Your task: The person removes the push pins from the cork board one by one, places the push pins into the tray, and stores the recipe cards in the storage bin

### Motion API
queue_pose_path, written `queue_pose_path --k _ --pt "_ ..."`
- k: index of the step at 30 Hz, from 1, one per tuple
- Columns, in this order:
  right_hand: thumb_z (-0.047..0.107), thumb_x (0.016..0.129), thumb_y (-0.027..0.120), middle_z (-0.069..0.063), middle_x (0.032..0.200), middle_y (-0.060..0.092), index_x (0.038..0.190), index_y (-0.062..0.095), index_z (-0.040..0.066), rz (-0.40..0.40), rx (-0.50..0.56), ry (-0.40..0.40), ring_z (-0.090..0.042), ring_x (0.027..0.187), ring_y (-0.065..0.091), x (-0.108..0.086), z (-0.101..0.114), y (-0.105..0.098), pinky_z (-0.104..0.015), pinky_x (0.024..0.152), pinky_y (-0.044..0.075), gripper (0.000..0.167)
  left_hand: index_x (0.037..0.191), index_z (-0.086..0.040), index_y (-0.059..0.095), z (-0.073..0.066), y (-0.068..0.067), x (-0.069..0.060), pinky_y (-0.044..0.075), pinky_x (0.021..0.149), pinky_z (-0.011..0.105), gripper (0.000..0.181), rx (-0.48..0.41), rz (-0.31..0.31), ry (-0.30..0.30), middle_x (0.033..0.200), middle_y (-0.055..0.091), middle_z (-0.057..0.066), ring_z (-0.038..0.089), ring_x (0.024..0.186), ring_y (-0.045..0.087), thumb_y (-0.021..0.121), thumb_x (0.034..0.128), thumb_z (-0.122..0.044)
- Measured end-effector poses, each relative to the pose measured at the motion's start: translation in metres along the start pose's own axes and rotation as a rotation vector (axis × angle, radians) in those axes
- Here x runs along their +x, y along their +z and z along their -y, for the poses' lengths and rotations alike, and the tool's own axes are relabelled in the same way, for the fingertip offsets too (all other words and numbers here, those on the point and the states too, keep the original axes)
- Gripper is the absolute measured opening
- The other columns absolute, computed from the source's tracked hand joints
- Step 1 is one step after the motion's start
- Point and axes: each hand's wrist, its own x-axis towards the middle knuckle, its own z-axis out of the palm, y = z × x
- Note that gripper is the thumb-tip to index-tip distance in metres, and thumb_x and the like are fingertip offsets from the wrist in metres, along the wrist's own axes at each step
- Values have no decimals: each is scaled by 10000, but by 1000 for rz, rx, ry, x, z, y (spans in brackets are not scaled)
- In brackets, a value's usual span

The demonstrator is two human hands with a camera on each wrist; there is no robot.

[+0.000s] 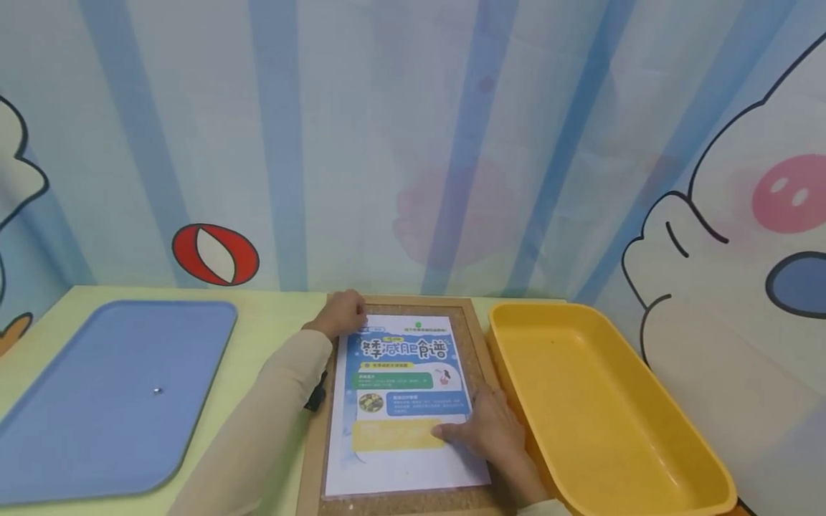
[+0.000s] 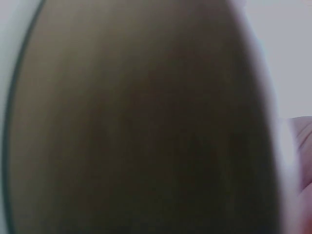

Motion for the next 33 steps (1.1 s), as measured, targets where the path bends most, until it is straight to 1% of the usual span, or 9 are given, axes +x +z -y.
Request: queue_pose_path --k 2,5,10,13,18,22,25,28,33 --pt "403 552 970 -195 1218 568 1426 464 2 -4 -6 0 -301 967 555 0 0 0 -491 865 509 1087 774 -12 687 1 -1 -1 395 566 253 154 -38 -16 13 664 581 29 148 619 504 610 906 -24" --pt "410 549 970 -204 1225 564 1418 464 -10 -8 -13 -5 -307 966 553 0 0 0 -497 868 507 1090 845 11 723 0 -1 -3 422 611 266 120 -73 -26 5 734 634 66 163 664 533 633 911 -34" --pt "411 546 970 -202 1196 567 1412 463 -19 -3 -11 -6 -307 955 556 0 0 0 -490 852 509 1092 932 7 731 0 2 -3 482 718 320 112 -88 -27 -53 894 681 111 195 771 577 640 930 -57" --pt "414 549 968 -198 1173 567 1407 462 -23 1 -12 -4 -309 949 556 0 0 1 -486 842 509 1087 936 0 734 0 2 -3 489 747 342 112 -102 -29 -77 918 684 115 205 795 585 638 932 -58" --pt "413 560 965 -198 1173 563 1430 449 -17 -1 -8 -16 -315 952 550 1 1 0 -489 841 503 1099 905 -3 741 1 1 -2 475 709 307 103 -151 -27 -94 861 676 95 190 765 582 641 911 -28" --pt "407 567 964 -188 1167 563 1443 447 -3 -6 -10 -29 -309 949 546 1 0 0 -484 840 497 1096 909 -17 748 1 0 -1 467 727 291 113 -217 1 -145 874 669 81 194 809 585 637 888 -5" --pt "406 573 962 -186 1175 565 1454 443 10 -3 -19 -36 -306 953 544 0 0 0 -485 846 493 1096 926 -25 753 1 -1 -2 462 730 280 123 -247 24 -180 893 678 77 198 834 589 638 886 -11" --pt "411 578 959 -193 1166 563 1438 457 9 5 -30 -39 -310 945 545 0 1 0 -486 838 496 1074 937 -12 764 1 -2 -3 463 689 261 130 -261 31 -188 886 691 83 197 812 601 644 889 -20" --pt "407 583 958 -198 1153 556 1401 480 3 14 -27 -37 -320 940 546 -1 1 1 -480 822 500 1030 951 8 771 1 -3 -4 462 635 232 143 -278 22 -202 849 700 83 179 749 611 644 903 -37"
